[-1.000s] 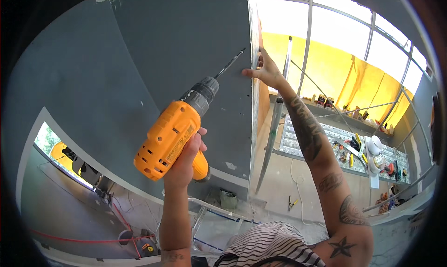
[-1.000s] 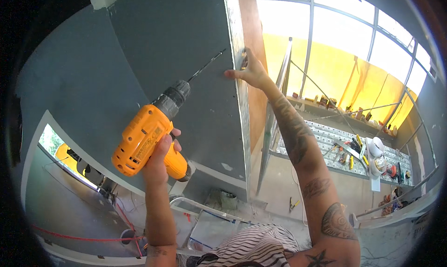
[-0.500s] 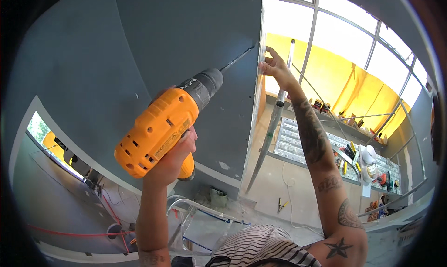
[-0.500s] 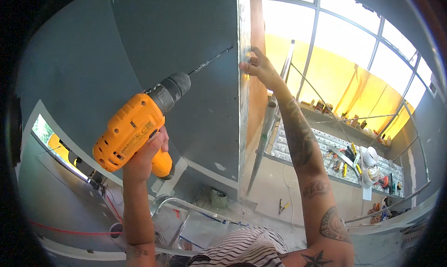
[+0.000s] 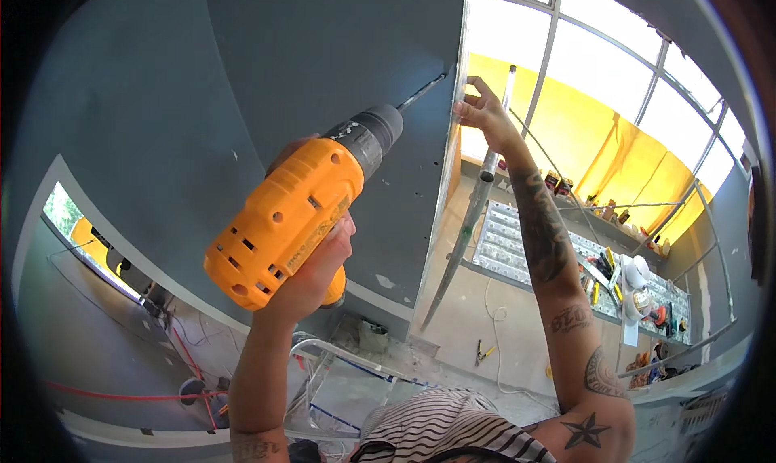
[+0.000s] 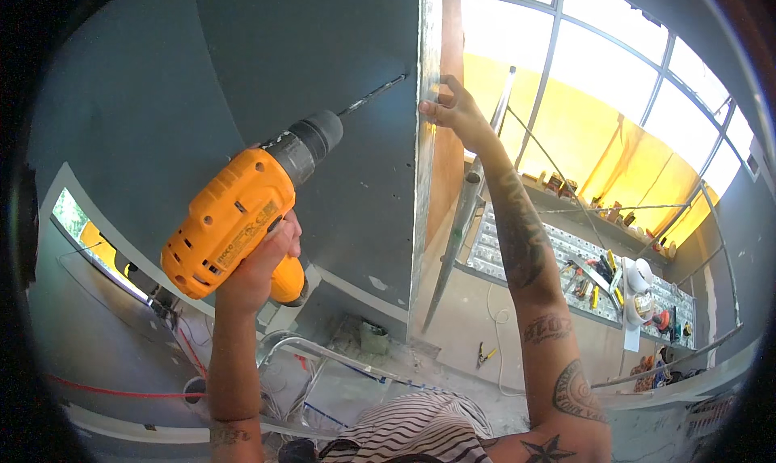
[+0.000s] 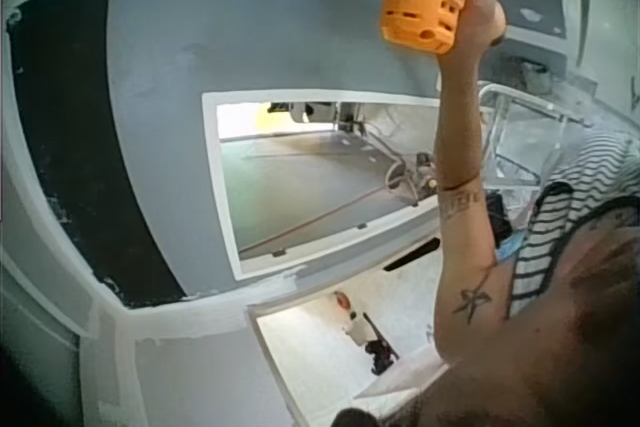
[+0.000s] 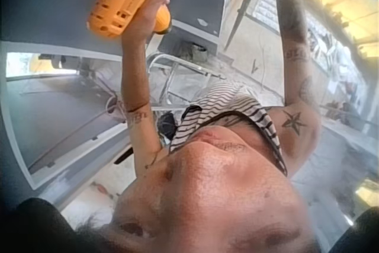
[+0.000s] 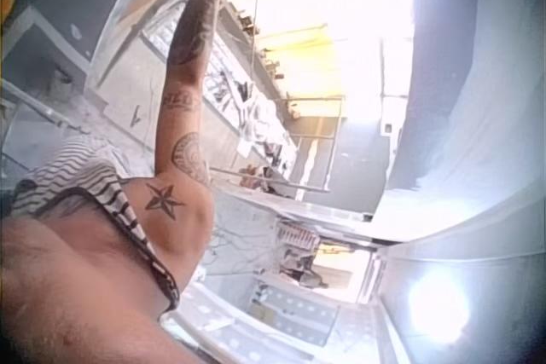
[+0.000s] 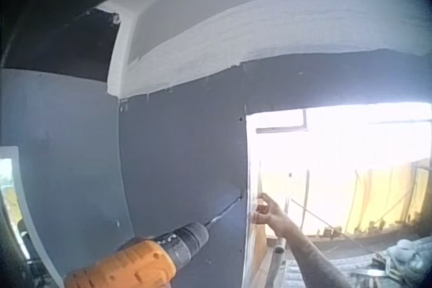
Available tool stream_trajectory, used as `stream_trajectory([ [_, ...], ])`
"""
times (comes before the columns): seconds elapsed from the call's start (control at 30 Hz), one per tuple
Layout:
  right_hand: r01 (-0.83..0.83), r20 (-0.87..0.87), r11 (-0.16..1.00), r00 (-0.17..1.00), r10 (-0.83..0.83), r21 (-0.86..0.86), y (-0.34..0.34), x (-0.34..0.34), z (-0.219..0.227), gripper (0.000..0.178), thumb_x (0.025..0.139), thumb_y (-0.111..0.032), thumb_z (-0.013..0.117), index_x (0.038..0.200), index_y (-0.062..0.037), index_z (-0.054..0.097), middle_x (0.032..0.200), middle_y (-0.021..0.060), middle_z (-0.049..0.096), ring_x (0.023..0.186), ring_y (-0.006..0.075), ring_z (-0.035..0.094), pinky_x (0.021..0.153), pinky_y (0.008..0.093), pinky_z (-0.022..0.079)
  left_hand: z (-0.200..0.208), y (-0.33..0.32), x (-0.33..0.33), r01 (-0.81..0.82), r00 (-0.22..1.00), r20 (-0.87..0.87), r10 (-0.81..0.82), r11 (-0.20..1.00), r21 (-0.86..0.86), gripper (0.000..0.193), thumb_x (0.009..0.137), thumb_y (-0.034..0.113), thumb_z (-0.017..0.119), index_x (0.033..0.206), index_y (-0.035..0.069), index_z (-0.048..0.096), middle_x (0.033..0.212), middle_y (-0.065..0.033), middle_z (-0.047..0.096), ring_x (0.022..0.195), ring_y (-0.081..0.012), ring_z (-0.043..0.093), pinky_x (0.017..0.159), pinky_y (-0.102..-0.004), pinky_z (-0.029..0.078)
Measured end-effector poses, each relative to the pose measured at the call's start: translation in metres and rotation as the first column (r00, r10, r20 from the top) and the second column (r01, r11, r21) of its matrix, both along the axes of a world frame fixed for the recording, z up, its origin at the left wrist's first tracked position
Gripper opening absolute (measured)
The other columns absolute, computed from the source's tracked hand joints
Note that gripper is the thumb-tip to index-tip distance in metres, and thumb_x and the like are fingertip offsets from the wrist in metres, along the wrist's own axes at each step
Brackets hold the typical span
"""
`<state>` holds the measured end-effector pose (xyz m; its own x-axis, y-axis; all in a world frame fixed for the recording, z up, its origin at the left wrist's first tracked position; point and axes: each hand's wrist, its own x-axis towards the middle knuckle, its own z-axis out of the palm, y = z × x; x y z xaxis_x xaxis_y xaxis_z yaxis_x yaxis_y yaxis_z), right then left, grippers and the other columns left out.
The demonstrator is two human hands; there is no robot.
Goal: The person drills holes into a wall using a power drill, climbs onto scaffolding, measures and marks the wall edge using a ruler and a pencil, and works on the drywall frame with hand tools.
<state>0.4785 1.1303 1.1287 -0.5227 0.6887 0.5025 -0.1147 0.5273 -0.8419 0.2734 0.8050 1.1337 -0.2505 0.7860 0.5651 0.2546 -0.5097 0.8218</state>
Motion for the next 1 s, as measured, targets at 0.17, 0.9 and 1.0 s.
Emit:
stream_trajectory([
  [0.17, -0.021, -0.009, 1.000, 1.000, 0.021, -0.009, 0.002, 0.001, -0.001, 0.066, 0.082, -0.038, 0.075, 0.128, -0.0054, 0.041, 0.106, 0.0110, 0.065, 0.096, 0.0184, 0.064, 0.091, 0.0351, 0.050, -0.004, 0.003, 0.001, 0.022, 0.999, -0.030, -0.021, 0.999, 0.033, 0.006, 0.086, 0.002, 0.057, 0.091, 0.005, 0.057, 0.073, -0.0013, 0.055, 0.064, -0.0088, 0.054, 0.061, -0.0267, 0.045],
  [0.9, -0.010, -0.012, 1.000, 1.000, 0.010, -0.028, -0.004, 0.000, 0.001, 0.066, 0.082, -0.037, 0.075, 0.130, -0.0070, 0.040, 0.104, 0.0090, 0.064, 0.097, 0.0174, 0.060, 0.091, 0.0353, 0.048, -0.007, 0.001, 0.011, 0.031, 0.996, 0.088, -0.031, 1.000, -0.002, 0.005, 0.086, 0.003, 0.058, 0.082, 0.005, 0.059, 0.072, 0.0000, 0.058, 0.063, -0.0074, 0.054, 0.061, -0.0248, 0.046],
  [1.0, -0.004, 0.002, 0.999, 1.000, 0.004, -0.033, -0.002, 0.001, 0.003, 0.068, 0.082, -0.038, 0.075, 0.131, -0.0063, 0.039, 0.105, 0.0105, 0.063, 0.098, 0.0189, 0.060, 0.092, 0.0364, 0.049, -0.006, 0.002, 0.016, 0.028, 0.995, 0.091, -0.029, 1.000, 0.015, 0.005, 0.086, 0.004, 0.059, 0.081, 0.005, 0.060, 0.072, 0.0003, 0.059, 0.062, -0.0072, 0.054, 0.061, -0.0250, 0.046],
])
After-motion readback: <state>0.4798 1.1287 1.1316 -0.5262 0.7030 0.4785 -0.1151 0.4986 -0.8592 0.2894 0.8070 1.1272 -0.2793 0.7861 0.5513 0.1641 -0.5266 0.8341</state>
